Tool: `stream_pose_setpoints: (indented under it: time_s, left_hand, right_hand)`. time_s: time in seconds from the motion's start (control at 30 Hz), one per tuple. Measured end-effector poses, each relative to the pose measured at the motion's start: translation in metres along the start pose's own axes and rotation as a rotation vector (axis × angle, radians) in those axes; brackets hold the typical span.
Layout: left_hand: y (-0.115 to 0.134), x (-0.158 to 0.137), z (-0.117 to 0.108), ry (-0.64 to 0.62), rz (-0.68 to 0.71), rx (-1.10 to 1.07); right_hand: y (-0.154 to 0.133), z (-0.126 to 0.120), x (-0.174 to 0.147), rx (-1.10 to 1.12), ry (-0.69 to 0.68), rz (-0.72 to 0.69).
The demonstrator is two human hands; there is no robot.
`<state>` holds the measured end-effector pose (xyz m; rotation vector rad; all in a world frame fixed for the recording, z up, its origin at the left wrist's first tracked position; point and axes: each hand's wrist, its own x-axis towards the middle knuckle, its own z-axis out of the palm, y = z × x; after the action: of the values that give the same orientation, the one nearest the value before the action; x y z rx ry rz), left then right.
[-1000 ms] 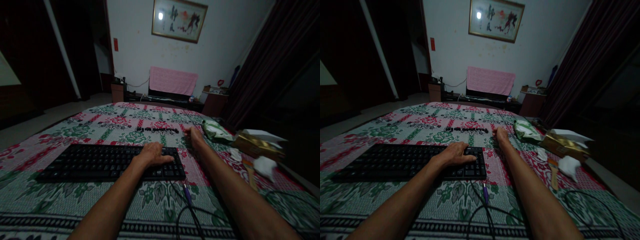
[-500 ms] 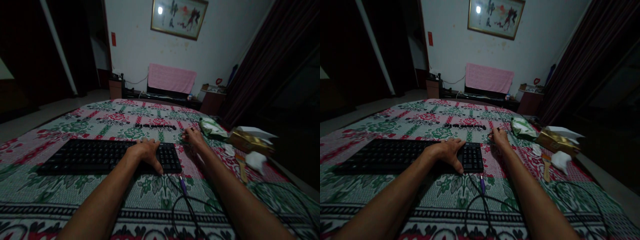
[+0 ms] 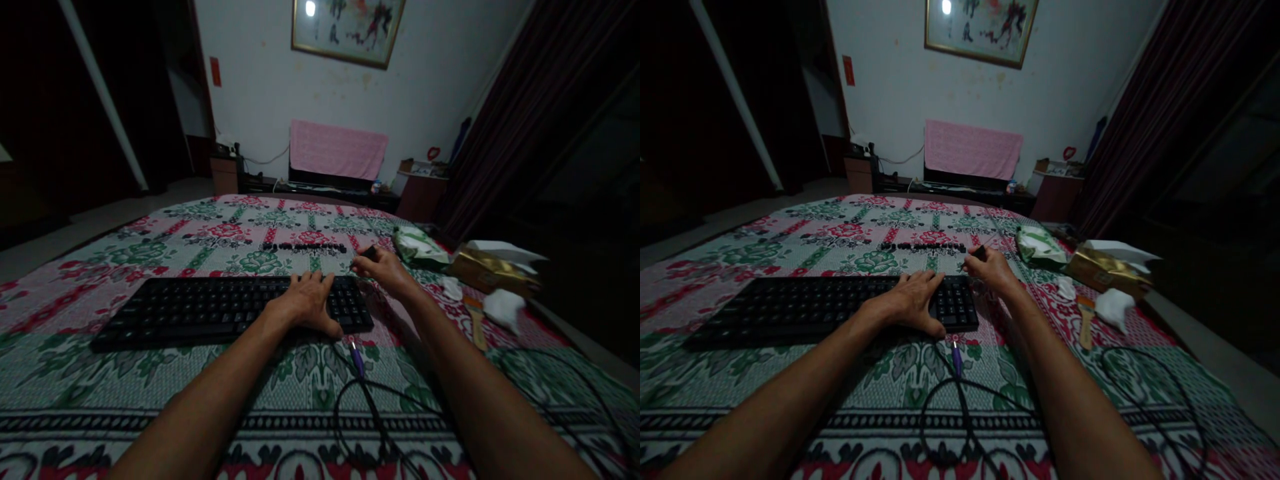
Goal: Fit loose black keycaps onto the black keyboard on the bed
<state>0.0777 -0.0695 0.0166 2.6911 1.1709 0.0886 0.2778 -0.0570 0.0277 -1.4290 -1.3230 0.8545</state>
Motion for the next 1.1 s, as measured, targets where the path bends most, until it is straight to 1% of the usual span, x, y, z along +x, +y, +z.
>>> stream_pose_setpoints:
  time_s: [0.1,0.17,0.23,0.3,0.4,0.5,0.7,0.83,1.03,1.1]
  left_hand:
    - [-0.006,0.000,-0.002,-0.093,-0.046,0.023]
    - [-0.011,-0.001,-0.005,-0.147,-0.063,0.048]
    - [-0.013,-0.001,-0.006,-0.144,-0.057,0.067]
    - [-0.013,-0.001,-0.006,-0.102,-0.042,0.074]
    - [-0.012,0.000,-0.006,-0.060,-0.028,0.076]
    - [-0.011,0.000,-0.006,-0.062,-0.028,0.083]
    - [-0.012,0.002,-0.005,-0.071,-0.039,0.095]
    - [-0.013,0.004,-0.003,-0.071,-0.042,0.089]
    - [-0.014,0.004,-0.002,-0.078,-0.043,0.088]
    - [-0.014,0.003,-0.003,-0.079,-0.036,0.085]
  right_hand:
    - [0.001,-0.004,-0.002,-0.038,-0.066,-0.015]
    - [0.003,-0.006,-0.002,-0.064,-0.149,-0.028]
    - [0.005,-0.008,-0.002,-0.086,-0.239,-0.037]
    - [0.007,-0.008,-0.001,-0.112,-0.287,-0.051]
    - [0.008,-0.008,0.000,-0.167,-0.280,-0.104]
    - [0.010,-0.007,0.001,-0.220,-0.248,-0.151]
    - [0.016,-0.006,0.002,-0.250,-0.263,-0.173]
    - [0.015,-0.006,0.002,-0.298,-0.283,-0.192]
    - [0.006,-0.007,-0.001,-0.538,-0.308,-0.309]
    - [0.001,-0.006,-0.003,-0.608,-0.327,-0.327]
